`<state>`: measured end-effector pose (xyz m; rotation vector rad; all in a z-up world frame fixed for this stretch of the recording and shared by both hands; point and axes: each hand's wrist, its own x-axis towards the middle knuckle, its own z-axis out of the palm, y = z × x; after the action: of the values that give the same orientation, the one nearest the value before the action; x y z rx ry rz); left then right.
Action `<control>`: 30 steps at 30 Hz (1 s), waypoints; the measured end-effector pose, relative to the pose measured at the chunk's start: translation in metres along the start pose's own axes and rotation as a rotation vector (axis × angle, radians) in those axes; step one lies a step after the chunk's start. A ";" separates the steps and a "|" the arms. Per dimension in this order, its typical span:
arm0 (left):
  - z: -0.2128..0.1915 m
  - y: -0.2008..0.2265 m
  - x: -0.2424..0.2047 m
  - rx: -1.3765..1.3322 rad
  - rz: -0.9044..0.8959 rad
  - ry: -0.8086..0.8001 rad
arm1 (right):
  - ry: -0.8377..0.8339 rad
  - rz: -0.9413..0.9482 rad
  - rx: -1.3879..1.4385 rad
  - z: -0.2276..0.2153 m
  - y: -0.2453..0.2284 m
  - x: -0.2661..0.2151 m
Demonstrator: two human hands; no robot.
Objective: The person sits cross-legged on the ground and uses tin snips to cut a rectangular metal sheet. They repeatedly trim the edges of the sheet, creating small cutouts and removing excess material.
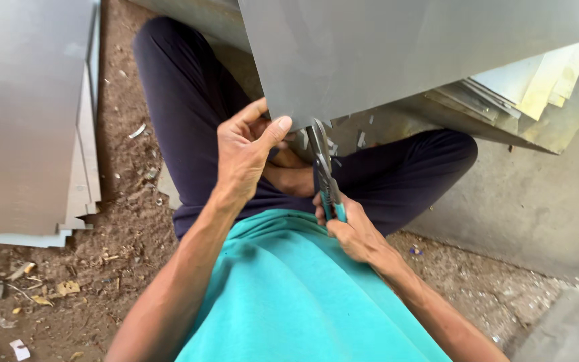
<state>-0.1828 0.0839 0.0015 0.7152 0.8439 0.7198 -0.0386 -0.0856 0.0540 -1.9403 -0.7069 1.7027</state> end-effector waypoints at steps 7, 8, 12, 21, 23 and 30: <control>0.000 0.014 0.005 0.020 -0.033 -0.009 | 0.058 0.049 -0.197 0.011 -0.021 0.000; 0.001 0.014 0.004 0.027 -0.027 -0.013 | 0.070 0.030 -0.215 0.011 -0.023 0.001; -0.003 0.012 -0.001 0.029 -0.027 -0.022 | 0.095 0.015 -0.228 0.013 -0.022 0.004; 0.014 -0.008 0.047 0.281 0.176 0.192 | 0.156 0.038 -0.307 0.007 -0.007 0.006; 0.017 -0.019 0.049 0.272 0.281 0.286 | 0.138 -0.070 -0.370 0.002 -0.004 0.005; 0.045 -0.057 0.019 0.093 0.013 0.048 | 0.145 0.068 0.184 -0.019 0.040 -0.018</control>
<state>-0.1208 0.0556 -0.0293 0.7900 0.9220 0.7156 -0.0181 -0.1283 0.0446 -1.9535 -0.4201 1.5858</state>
